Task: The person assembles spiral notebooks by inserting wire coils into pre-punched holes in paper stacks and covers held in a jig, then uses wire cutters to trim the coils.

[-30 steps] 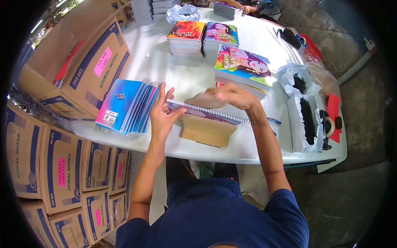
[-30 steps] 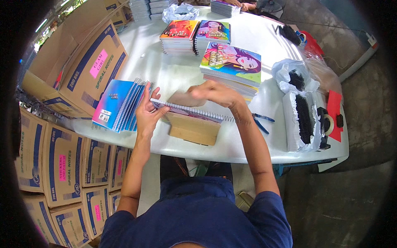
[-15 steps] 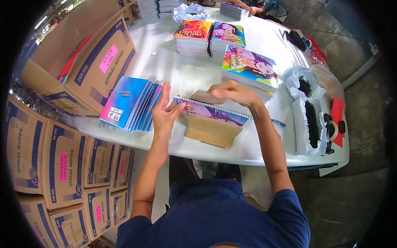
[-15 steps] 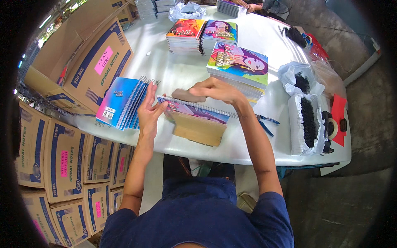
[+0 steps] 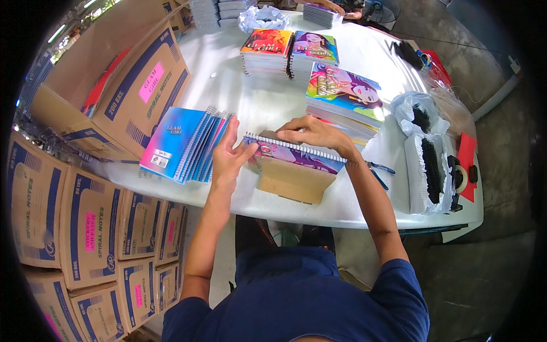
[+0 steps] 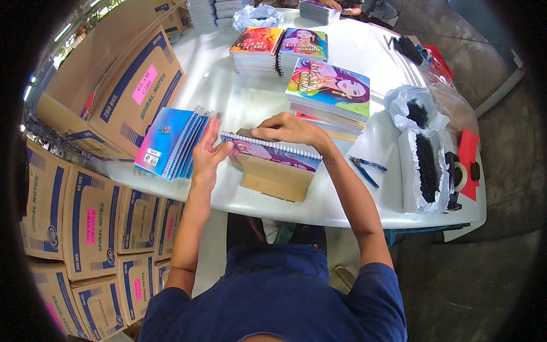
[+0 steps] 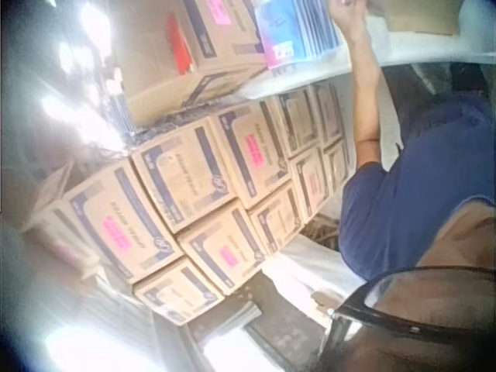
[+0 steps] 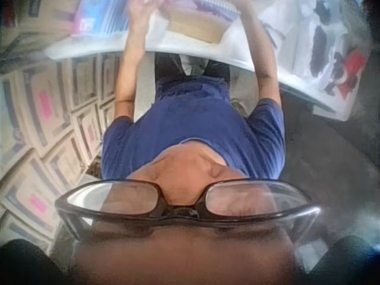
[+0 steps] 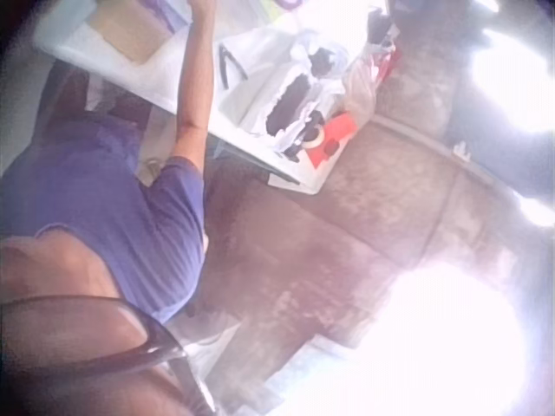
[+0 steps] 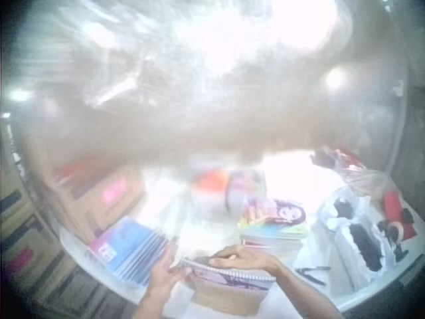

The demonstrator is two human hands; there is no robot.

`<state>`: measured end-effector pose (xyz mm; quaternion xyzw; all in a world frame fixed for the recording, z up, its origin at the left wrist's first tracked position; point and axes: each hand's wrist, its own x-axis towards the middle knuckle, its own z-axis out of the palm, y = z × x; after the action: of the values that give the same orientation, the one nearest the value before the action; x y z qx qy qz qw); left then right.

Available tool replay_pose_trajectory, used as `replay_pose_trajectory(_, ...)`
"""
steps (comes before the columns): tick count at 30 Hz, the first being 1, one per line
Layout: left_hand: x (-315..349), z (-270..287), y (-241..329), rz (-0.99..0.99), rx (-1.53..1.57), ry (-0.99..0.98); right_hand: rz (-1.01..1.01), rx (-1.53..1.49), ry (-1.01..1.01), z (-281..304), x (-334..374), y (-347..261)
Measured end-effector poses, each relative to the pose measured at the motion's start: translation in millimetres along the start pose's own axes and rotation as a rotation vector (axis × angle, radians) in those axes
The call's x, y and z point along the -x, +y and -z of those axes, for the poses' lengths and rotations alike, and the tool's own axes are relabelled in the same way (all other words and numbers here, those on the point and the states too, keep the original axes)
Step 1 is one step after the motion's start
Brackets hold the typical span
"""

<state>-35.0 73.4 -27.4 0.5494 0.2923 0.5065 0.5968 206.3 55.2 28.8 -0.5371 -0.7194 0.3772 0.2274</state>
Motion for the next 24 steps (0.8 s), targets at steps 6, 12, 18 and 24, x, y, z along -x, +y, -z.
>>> replay_pose_trajectory(6, -27, 1, 4, 0.070, -0.024, -0.423, 0.028, 0.243, 0.183, -12, 46, 62)
replay_pose_trajectory(12, -42, -15, 121, -0.361, 0.009, -0.053, -0.087, 0.772, 0.464, -38, 118, 106)
replay_pose_trajectory(18, 41, -42, 79, -0.418, -0.691, -0.692, -0.437, 0.875, 0.773, -35, 212, 164)
replay_pose_trajectory(24, 63, -75, 14, -0.560, -1.016, -0.392, -0.312, 0.562, 0.856, -61, 204, 86)
